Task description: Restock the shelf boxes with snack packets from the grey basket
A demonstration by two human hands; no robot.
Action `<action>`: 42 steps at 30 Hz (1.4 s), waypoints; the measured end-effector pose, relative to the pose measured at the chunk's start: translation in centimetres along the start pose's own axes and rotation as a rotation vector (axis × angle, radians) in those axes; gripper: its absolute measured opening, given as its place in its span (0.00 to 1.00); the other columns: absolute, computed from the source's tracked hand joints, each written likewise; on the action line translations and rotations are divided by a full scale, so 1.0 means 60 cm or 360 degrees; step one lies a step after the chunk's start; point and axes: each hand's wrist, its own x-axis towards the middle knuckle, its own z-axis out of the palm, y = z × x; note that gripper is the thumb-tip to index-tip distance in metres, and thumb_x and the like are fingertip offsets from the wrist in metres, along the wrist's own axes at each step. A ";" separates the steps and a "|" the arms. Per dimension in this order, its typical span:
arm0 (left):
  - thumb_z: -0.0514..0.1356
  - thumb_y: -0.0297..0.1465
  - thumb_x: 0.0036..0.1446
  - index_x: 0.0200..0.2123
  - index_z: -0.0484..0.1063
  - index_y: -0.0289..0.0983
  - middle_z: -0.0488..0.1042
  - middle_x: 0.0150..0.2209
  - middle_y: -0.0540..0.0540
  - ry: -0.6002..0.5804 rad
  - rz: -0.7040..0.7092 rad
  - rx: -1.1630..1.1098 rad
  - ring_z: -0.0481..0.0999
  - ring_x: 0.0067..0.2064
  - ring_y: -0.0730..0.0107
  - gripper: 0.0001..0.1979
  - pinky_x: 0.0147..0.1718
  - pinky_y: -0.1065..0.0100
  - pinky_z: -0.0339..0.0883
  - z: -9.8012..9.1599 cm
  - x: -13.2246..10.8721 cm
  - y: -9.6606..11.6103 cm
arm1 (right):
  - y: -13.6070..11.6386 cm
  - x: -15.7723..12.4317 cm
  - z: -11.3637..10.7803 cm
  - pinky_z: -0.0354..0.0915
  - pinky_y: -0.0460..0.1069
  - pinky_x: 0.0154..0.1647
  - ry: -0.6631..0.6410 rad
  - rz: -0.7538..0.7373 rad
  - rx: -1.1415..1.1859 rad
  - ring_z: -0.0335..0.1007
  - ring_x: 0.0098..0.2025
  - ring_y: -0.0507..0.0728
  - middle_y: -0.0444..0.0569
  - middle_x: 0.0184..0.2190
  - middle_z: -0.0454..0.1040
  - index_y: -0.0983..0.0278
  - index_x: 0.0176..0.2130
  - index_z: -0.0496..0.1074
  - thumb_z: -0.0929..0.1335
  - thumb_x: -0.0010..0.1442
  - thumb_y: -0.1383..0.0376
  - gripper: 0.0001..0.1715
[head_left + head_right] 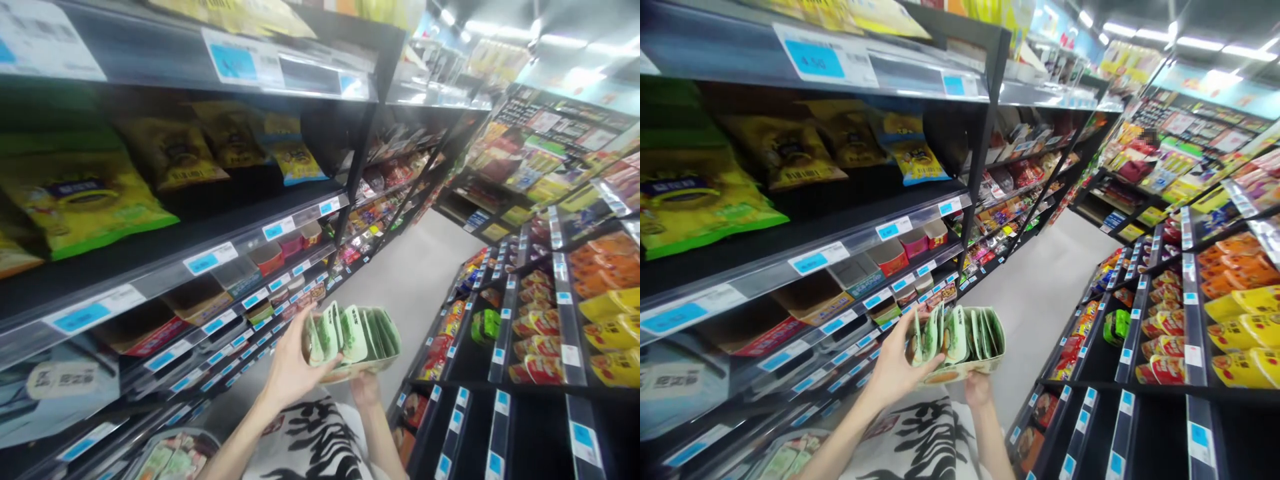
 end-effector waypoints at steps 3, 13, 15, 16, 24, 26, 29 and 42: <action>0.71 0.39 0.52 0.66 0.57 0.43 0.72 0.59 0.39 -0.0060 -0.0056 -0.0031 0.74 0.61 0.48 0.42 0.62 0.47 0.65 0.002 0.002 -0.009 | 0.005 -0.002 -0.006 0.74 0.66 0.50 -0.0109 0.0109 0.0153 0.79 0.49 0.71 0.53 0.40 0.83 0.56 0.45 0.79 0.77 0.35 0.52 0.35; 0.75 0.41 0.48 0.71 0.51 0.41 0.61 0.68 0.33 -0.0309 -0.0116 -0.0474 0.62 0.70 0.42 0.53 0.69 0.42 0.54 -0.009 -0.023 -0.060 | 0.027 0.010 -0.015 0.76 0.63 0.50 -0.0181 0.0061 0.0284 0.81 0.42 0.67 0.50 0.37 0.84 0.56 0.39 0.80 0.76 0.37 0.57 0.25; 0.76 0.42 0.47 0.72 0.49 0.41 0.57 0.70 0.32 -0.0345 -0.0098 -0.0546 0.58 0.71 0.41 0.57 0.70 0.41 0.51 -0.006 -0.040 -0.074 | 0.032 0.012 -0.020 0.75 0.64 0.49 -0.0098 0.0121 0.0227 0.81 0.42 0.68 0.49 0.36 0.84 0.56 0.36 0.79 0.75 0.35 0.57 0.23; 0.77 0.42 0.44 0.73 0.48 0.41 0.54 0.72 0.31 -0.0354 -0.0084 -0.0568 0.56 0.72 0.40 0.60 0.71 0.41 0.49 -0.003 -0.049 -0.080 | 0.034 0.013 -0.024 0.74 0.65 0.49 -0.0033 0.0149 0.0183 0.80 0.43 0.69 0.50 0.36 0.84 0.56 0.34 0.78 0.74 0.34 0.57 0.22; 0.78 0.37 0.40 0.75 0.42 0.39 0.52 0.73 0.31 -0.0279 -0.0427 -0.0296 0.56 0.73 0.42 0.66 0.72 0.45 0.49 0.018 -0.117 -0.128 | 0.075 0.029 -0.060 0.68 0.70 0.51 0.0028 0.0457 -0.0125 0.77 0.42 0.71 0.52 0.31 0.79 0.54 0.21 0.68 0.71 0.30 0.58 0.12; 0.77 0.36 0.39 0.75 0.43 0.38 0.53 0.73 0.32 -0.0270 -0.0516 -0.0259 0.58 0.72 0.41 0.65 0.71 0.45 0.51 0.017 -0.130 -0.145 | 0.086 0.031 -0.061 0.69 0.68 0.50 -0.0032 0.0495 -0.0163 0.77 0.40 0.70 0.51 0.28 0.77 0.55 0.20 0.65 0.72 0.32 0.58 0.13; 0.76 0.33 0.41 0.74 0.47 0.39 0.59 0.70 0.33 -0.0167 -0.0578 -0.0270 0.62 0.70 0.43 0.61 0.70 0.45 0.53 0.021 -0.145 -0.175 | 0.097 0.034 -0.048 0.72 0.64 0.46 -0.0112 0.0531 -0.0190 0.77 0.36 0.66 0.47 0.25 0.75 0.55 0.21 0.64 0.75 0.36 0.59 0.16; 0.72 0.28 0.43 0.61 0.60 0.36 0.69 0.60 0.38 0.0334 -0.0994 0.0049 0.69 0.63 0.47 0.42 0.66 0.49 0.60 -0.015 -0.263 -0.346 | 0.089 0.079 -0.040 0.71 0.47 0.43 0.0119 0.0624 -0.0539 0.77 0.51 0.58 0.50 0.38 0.81 0.66 0.32 0.78 0.75 0.54 0.74 0.05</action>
